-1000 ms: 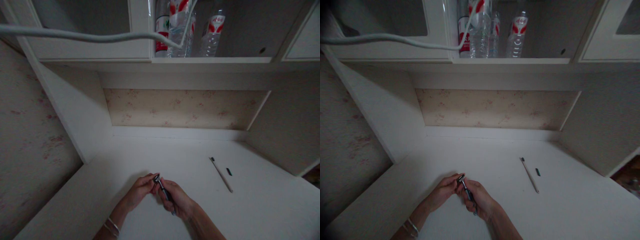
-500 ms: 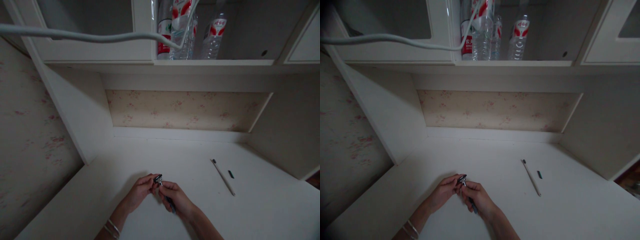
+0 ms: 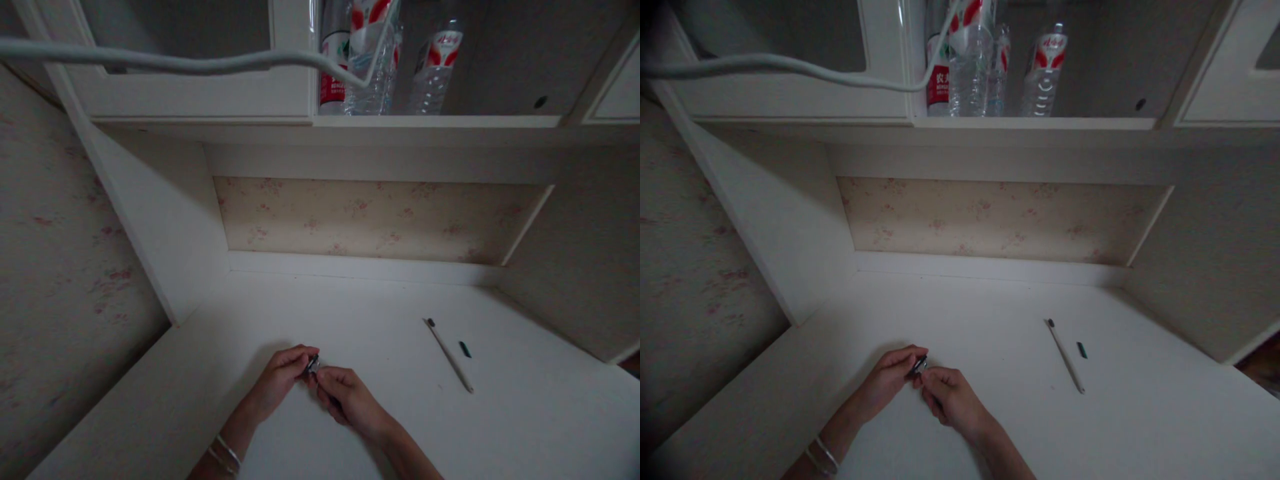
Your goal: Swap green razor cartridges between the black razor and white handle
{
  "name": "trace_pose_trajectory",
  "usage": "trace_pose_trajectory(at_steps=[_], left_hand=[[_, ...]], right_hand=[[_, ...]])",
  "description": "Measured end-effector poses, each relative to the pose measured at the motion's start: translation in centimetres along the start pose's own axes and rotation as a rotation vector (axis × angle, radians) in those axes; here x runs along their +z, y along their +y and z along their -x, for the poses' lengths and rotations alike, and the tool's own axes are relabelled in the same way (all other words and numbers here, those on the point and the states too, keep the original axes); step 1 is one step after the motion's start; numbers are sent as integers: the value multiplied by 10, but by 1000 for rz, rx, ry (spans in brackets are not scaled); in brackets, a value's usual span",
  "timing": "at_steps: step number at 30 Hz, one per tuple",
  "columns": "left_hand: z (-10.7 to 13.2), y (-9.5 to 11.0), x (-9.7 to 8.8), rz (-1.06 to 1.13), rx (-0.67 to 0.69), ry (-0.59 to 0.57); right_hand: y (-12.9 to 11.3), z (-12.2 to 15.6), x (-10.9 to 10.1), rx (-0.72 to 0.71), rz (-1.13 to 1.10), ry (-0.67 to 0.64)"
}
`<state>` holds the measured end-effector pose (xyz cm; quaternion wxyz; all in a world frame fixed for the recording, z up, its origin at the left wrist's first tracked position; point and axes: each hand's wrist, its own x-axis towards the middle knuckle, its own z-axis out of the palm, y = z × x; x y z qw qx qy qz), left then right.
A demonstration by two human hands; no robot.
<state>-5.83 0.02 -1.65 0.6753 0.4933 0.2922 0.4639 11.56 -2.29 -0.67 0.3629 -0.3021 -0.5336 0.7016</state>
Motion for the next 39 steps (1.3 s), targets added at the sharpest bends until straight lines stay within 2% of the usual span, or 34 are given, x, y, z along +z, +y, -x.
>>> trace_pose_trajectory(at_steps=[2,8,17,25,29,32,35,39], left_hand=[[2,1,-2,22,17,-32],[7,8,-3,-47,95,-224],[5,5,-7,-144,79,-151],[7,1,-10,-165,13,-102],[7,3,-8,-191,52,-88],[6,5,-7,-233,86,-104],[7,7,-7,-237,84,-130],[7,6,-7,-245,70,-145]], right_hand=[[-1,1,1,15,-53,5],[-4,4,1,-27,-169,-14],[-7,5,7,22,-157,38],[-10,7,12,-50,67,138],[-8,7,11,-109,184,176],[-7,7,10,-107,177,173],[-7,7,10,-99,123,141],[-8,8,8,-110,156,124]])
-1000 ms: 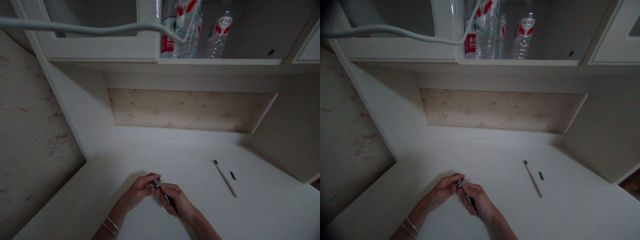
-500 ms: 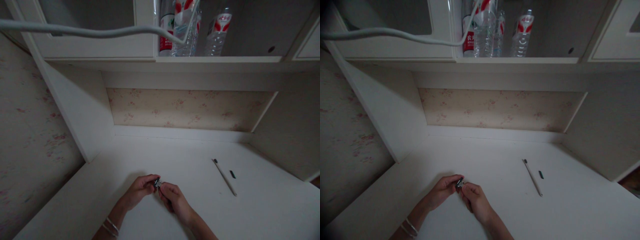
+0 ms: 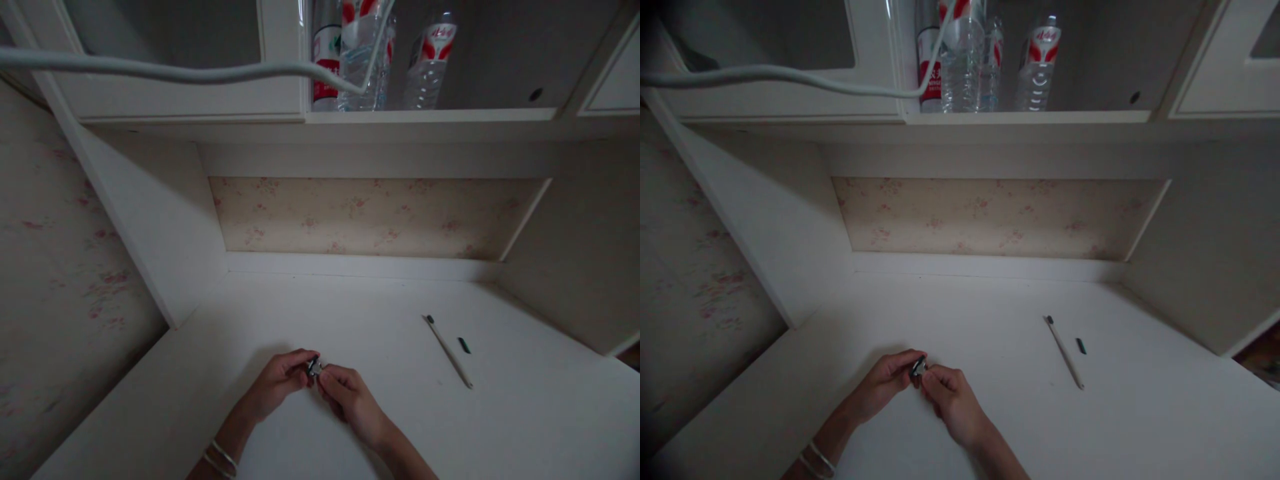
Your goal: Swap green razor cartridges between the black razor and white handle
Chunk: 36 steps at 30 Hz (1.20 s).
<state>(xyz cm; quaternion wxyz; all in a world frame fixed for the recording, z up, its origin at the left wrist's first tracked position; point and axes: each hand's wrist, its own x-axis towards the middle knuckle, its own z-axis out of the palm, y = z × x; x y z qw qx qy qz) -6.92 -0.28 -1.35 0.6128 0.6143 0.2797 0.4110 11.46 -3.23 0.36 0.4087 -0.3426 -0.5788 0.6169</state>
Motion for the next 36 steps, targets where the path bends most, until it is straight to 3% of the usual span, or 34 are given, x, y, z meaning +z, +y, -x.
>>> trace_pose_trajectory(at_steps=[6,14,23,31,36], left_hand=[[-1,1,0,3,15,5],[0,1,-2,-21,18,-56],[0,16,4,-97,55,-87],[0,11,7,-25,21,-76],[2,2,2,23,12,-133]], right_hand=[[-1,0,0,-1,16,5],[-7,1,-3,69,-140,-103],[-11,4,-10,348,-453,-246],[-9,4,-11,280,-320,-198],[-14,8,-10,180,-212,-282]])
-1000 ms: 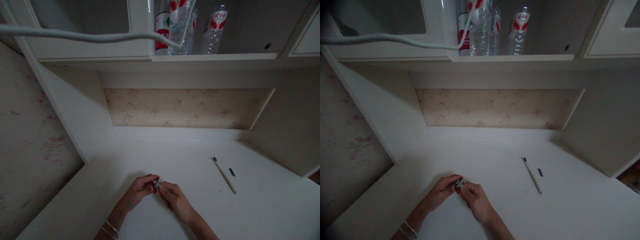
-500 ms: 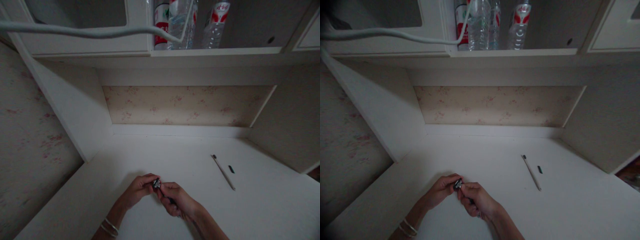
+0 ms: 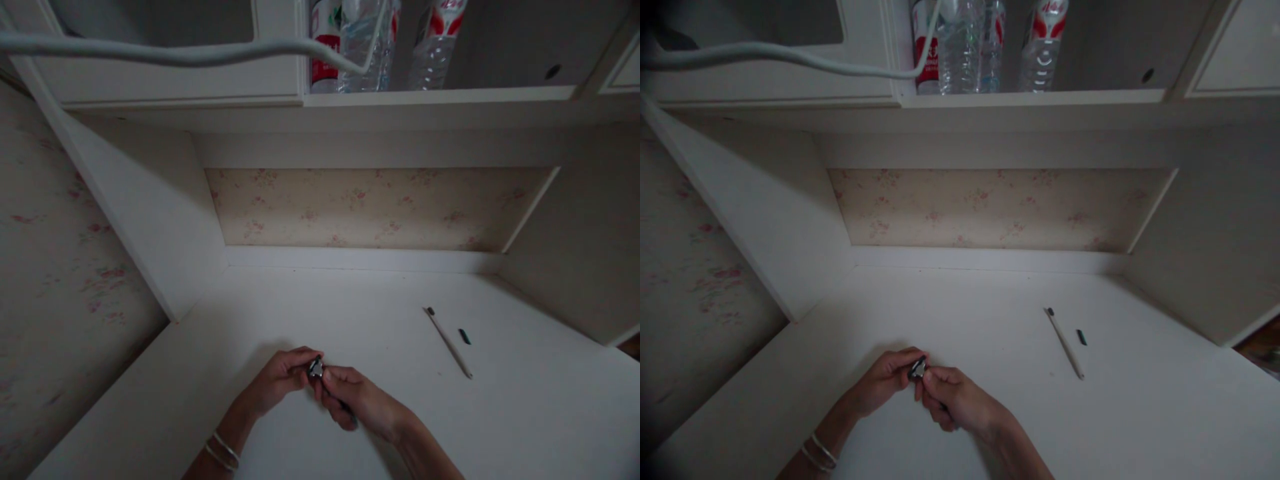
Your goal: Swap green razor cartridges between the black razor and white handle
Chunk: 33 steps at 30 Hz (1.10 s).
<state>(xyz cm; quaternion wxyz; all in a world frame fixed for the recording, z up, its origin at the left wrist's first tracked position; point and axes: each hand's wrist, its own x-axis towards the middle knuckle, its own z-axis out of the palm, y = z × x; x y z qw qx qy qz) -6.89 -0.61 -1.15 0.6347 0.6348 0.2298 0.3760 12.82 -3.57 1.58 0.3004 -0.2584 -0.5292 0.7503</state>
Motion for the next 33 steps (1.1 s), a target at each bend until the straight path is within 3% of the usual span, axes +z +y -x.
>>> trace_pose_trajectory(at_steps=[5,8,14,17,19,22,28,33], left_hand=[[-1,-3,-2,24,30,9],[-2,-5,-4,0,49,84],[-5,-6,-5,-38,6,275],[-7,-7,-1,-75,1,311],[-9,-8,3,-97,8,335],[-9,-7,7,-106,6,348],[-8,2,9,-142,-8,279],[-8,-1,9,-118,-17,275]], right_hand=[[-1,-1,-1,-56,127,-21],[2,-3,-3,-87,179,29],[14,-10,-3,-333,612,388],[22,-12,-3,-483,882,488],[24,-13,-1,-508,930,543],[23,-15,2,-423,749,553],[18,-18,2,-134,78,316],[15,-16,4,-168,72,363]])
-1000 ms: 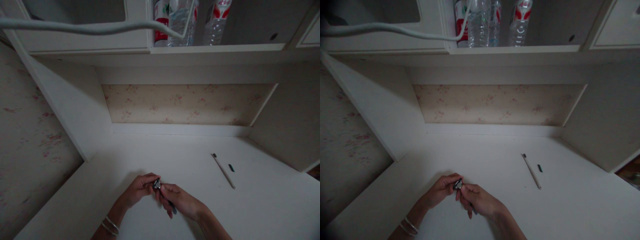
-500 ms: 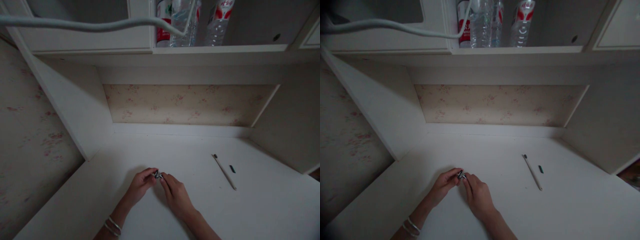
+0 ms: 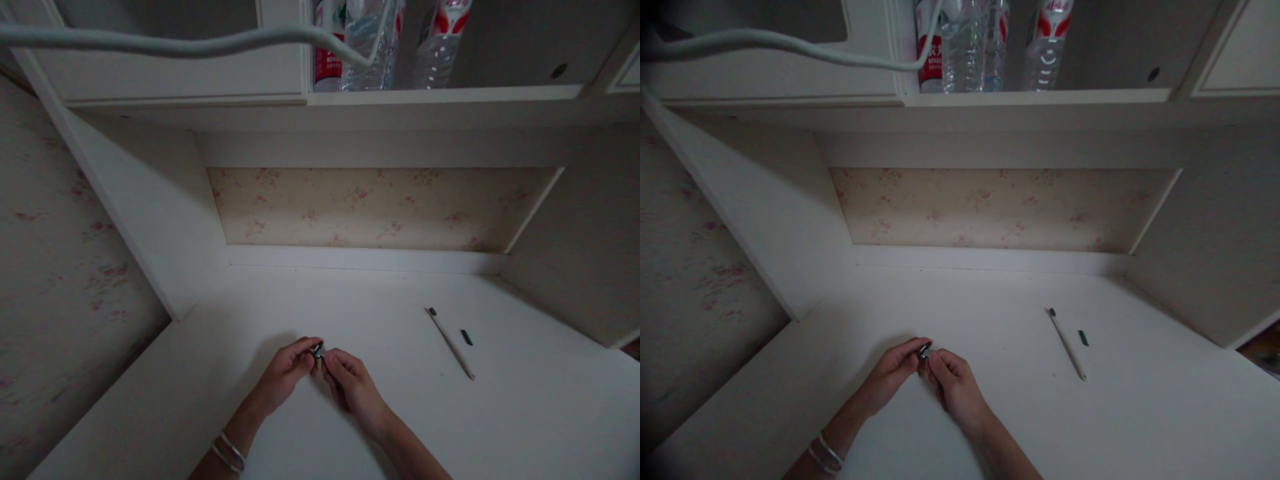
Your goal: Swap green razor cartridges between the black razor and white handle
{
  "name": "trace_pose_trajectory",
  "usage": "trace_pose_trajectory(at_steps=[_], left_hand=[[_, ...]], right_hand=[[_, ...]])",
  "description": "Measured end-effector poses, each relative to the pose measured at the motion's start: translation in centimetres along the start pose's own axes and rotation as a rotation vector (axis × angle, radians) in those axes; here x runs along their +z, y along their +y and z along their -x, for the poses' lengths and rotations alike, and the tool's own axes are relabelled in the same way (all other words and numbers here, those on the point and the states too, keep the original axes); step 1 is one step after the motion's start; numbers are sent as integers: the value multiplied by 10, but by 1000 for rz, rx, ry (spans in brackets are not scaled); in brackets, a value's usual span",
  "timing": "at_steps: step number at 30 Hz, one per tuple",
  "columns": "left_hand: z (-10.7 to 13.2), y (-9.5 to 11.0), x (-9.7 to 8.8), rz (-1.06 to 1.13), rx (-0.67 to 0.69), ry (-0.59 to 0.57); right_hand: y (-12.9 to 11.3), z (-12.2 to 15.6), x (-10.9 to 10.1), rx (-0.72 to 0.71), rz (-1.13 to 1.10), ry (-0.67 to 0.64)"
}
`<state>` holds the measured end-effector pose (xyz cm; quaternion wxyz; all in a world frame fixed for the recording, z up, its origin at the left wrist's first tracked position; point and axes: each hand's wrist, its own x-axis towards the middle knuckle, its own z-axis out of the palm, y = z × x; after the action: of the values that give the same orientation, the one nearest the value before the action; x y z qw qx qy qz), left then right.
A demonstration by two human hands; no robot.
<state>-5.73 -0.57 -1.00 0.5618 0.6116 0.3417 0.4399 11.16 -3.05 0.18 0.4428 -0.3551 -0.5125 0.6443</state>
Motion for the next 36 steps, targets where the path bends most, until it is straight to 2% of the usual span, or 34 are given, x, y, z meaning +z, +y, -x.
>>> trace_pose_trajectory(at_steps=[3,8,14,21,36], left_hand=[[0,-4,1,19,4,19],[-1,-6,2,46,8,15],[-1,-8,0,89,35,50],[-1,-14,0,133,19,24],[-1,-17,-3,118,-3,-1]], right_hand=[[-1,1,0,-32,26,8],[-4,1,-2,24,-21,-5],[-7,0,-8,25,-42,54],[-7,1,0,13,-35,-14],[-5,1,2,-13,1,20]])
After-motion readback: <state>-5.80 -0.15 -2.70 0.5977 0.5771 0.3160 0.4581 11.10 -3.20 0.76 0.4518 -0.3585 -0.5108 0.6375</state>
